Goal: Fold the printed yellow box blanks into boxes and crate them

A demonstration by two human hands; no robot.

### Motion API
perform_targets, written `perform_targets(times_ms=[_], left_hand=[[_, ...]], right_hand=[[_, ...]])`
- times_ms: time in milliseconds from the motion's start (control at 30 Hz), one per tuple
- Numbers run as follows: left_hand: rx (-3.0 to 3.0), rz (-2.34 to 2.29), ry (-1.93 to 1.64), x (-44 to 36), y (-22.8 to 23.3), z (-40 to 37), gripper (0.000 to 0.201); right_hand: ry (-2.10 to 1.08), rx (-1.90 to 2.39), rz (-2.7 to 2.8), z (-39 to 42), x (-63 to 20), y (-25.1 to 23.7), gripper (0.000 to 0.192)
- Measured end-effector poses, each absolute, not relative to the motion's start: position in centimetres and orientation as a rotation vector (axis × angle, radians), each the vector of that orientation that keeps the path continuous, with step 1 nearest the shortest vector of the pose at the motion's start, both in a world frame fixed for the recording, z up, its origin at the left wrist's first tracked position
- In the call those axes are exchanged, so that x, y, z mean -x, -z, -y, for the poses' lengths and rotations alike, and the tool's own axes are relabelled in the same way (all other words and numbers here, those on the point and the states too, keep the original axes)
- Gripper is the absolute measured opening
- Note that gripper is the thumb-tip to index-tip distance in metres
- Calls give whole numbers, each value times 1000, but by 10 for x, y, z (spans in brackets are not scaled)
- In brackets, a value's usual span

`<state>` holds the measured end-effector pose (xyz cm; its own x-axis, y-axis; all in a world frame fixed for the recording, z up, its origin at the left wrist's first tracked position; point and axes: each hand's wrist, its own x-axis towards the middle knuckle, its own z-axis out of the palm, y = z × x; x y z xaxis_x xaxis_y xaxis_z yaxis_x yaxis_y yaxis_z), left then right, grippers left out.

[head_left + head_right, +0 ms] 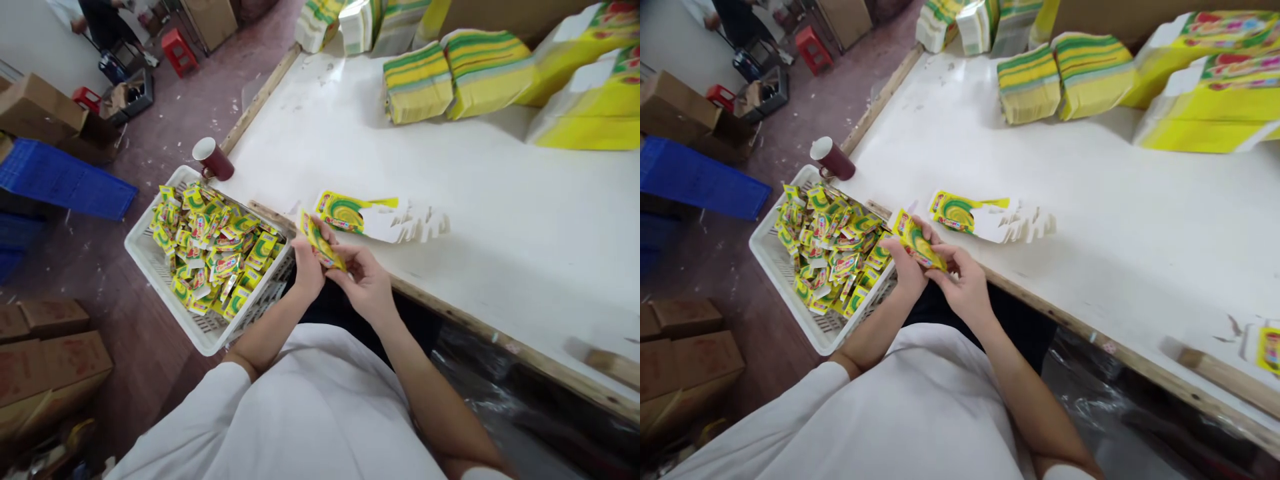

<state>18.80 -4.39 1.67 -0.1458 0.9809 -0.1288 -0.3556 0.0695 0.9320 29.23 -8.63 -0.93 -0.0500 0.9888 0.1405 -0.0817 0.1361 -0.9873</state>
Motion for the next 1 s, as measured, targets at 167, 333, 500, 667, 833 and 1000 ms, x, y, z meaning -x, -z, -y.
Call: perform_targets(times_ms=[167, 333, 500, 667, 833, 1000], left_hand=[[-908, -1018, -1417, -174, 6, 51, 51], [-1197, -1010, -1218, -138, -17, 43, 54], [-1737, -1073, -875, -120, -49, 37, 109], [-1790, -1178, -624, -141, -37, 53, 71], [-2021, -1045, -686, -153, -23, 66, 76], [-2165, -1124, -683, -151, -17, 66, 67]], right_hand=[[-973, 1160, 1210, 76, -318, 8, 16], [-558, 1228, 1445, 72, -341, -2, 10], [-123, 1130, 1885, 76, -342, -14, 31], [-362, 1162, 1594, 86, -328, -12, 71], [-1361, 1035, 1229, 84, -323, 17, 60], [-1536, 987, 1015, 80, -315, 27, 63]])
